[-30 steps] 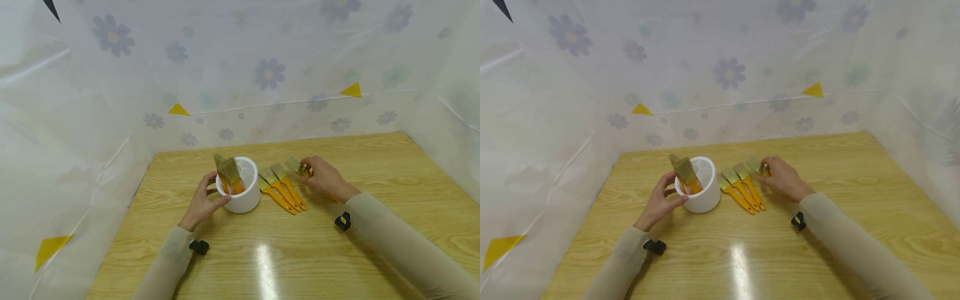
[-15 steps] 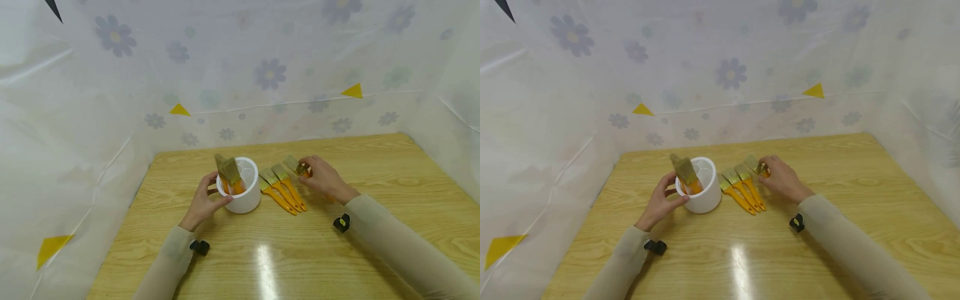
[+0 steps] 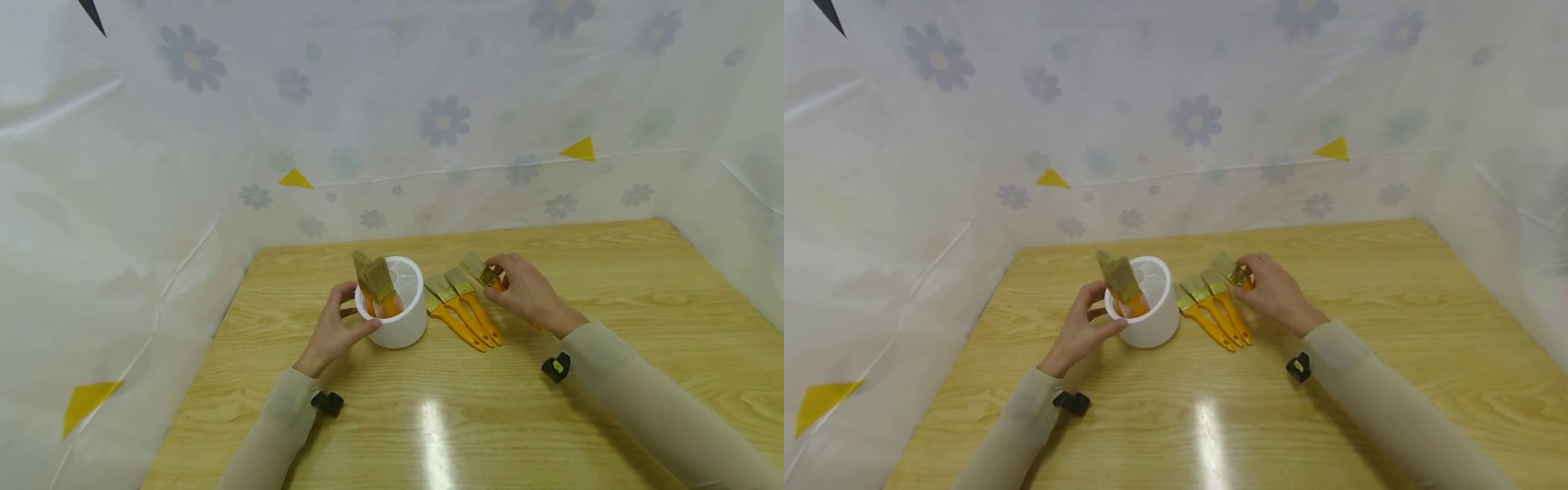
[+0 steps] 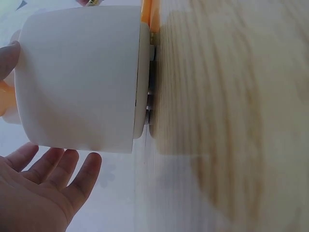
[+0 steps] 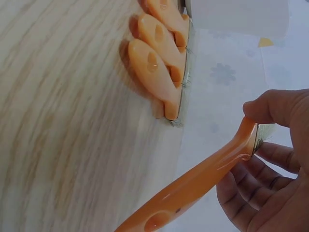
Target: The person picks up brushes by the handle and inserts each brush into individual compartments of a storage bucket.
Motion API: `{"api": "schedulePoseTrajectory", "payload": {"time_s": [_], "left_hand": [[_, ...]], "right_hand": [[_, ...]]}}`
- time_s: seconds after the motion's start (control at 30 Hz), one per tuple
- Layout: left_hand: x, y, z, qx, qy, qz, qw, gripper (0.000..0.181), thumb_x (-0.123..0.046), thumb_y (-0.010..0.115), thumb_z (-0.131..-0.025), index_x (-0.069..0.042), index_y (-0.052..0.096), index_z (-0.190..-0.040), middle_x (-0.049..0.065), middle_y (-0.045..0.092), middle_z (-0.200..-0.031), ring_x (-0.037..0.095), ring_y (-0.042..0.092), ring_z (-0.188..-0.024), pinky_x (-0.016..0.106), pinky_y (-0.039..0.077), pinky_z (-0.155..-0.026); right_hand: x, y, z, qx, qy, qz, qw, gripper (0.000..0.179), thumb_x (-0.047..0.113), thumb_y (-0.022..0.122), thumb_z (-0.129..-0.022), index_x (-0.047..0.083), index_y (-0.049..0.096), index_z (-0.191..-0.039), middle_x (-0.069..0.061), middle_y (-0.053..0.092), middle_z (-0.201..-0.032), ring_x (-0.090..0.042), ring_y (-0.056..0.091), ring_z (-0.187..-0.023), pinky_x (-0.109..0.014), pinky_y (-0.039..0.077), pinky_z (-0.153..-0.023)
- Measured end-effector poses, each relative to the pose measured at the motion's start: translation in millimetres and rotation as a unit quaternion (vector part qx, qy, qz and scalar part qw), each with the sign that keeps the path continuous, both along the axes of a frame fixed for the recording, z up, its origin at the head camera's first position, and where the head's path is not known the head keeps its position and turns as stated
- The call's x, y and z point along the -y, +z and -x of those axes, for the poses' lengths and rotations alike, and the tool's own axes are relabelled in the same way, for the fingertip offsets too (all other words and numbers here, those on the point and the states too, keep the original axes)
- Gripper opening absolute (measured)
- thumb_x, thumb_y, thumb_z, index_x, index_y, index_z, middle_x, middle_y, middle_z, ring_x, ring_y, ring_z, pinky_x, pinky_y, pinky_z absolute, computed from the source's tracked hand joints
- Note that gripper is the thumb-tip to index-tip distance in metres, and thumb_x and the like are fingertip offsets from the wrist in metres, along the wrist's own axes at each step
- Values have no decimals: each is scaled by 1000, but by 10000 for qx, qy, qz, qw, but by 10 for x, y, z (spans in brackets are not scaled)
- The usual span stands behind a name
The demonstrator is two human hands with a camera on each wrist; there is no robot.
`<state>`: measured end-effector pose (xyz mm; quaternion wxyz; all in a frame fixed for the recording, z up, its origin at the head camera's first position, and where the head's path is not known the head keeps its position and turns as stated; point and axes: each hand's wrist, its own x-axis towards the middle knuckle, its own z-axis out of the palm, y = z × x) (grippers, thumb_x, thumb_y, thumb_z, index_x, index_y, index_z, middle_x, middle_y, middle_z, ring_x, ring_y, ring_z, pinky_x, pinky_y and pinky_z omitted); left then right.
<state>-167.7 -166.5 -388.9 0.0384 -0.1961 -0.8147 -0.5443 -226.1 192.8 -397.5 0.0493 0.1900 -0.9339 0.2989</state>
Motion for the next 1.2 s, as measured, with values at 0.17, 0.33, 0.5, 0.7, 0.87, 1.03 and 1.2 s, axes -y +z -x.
{"api": "schedulePoseTrajectory", "payload": {"time_s": [0.17,0.33,0.5,0.7,0.87,1.03,1.2], "left_hand": [[6,-3,2,24,-14,-1,10000,71,-8,77,-81,0,36,-139,20,41,-136,37,41,-125,57,41,-99],[13,-3,3,-10,-22,16,10000,70,-8,76,-81,0,37,-139,19,41,-137,37,42,-124,57,41,-98],[16,-4,1,-23,-28,49,10000,72,-9,76,-82,0,36,-141,19,39,-139,36,41,-124,57,40,-99],[15,-2,-5,-47,-62,69,9999,72,-8,74,-83,0,35,-142,20,38,-140,36,41,-125,57,40,-99],[18,-2,-2,-37,-88,51,9999,71,-7,74,-83,0,35,-141,20,39,-139,37,41,-125,57,40,-99],[19,-1,2,-5,-89,34,10000,70,-8,74,-83,0,36,-141,19,41,-138,37,41,-125,56,41,-99],[15,3,1,-12,-103,48,9999,68,-8,73,-84,0,36,-140,19,41,-138,37,41,-125,57,41,-99]], "right_hand": [[19,50,-11,-141,21,113,9998,50,19,69,-88,2,50,-131,-14,53,-109,-23,55,-82,-38,50,-67],[33,107,-22,-274,97,235,9993,50,19,69,-87,2,51,-131,-13,54,-109,-21,55,-81,-38,50,-68],[44,125,-31,-360,136,248,9989,50,21,70,-87,4,52,-131,-11,55,-107,-20,55,-80,-37,49,-67],[81,164,-55,-500,218,247,9982,51,20,71,-87,3,52,-131,-12,56,-106,-20,54,-78,-36,49,-66],[133,214,-83,-580,255,302,9975,51,17,72,-86,1,52,-129,-12,56,-106,-20,54,-77,-36,49,-66],[181,248,-115,-579,316,389,9971,51,17,72,-86,2,52,-130,-12,55,-109,-19,54,-78,-35,48,-66],[224,264,-142,-686,368,467,9959,50,17,72,-86,3,53,-130,-11,55,-108,-19,54,-77,-34,48,-64]]}}
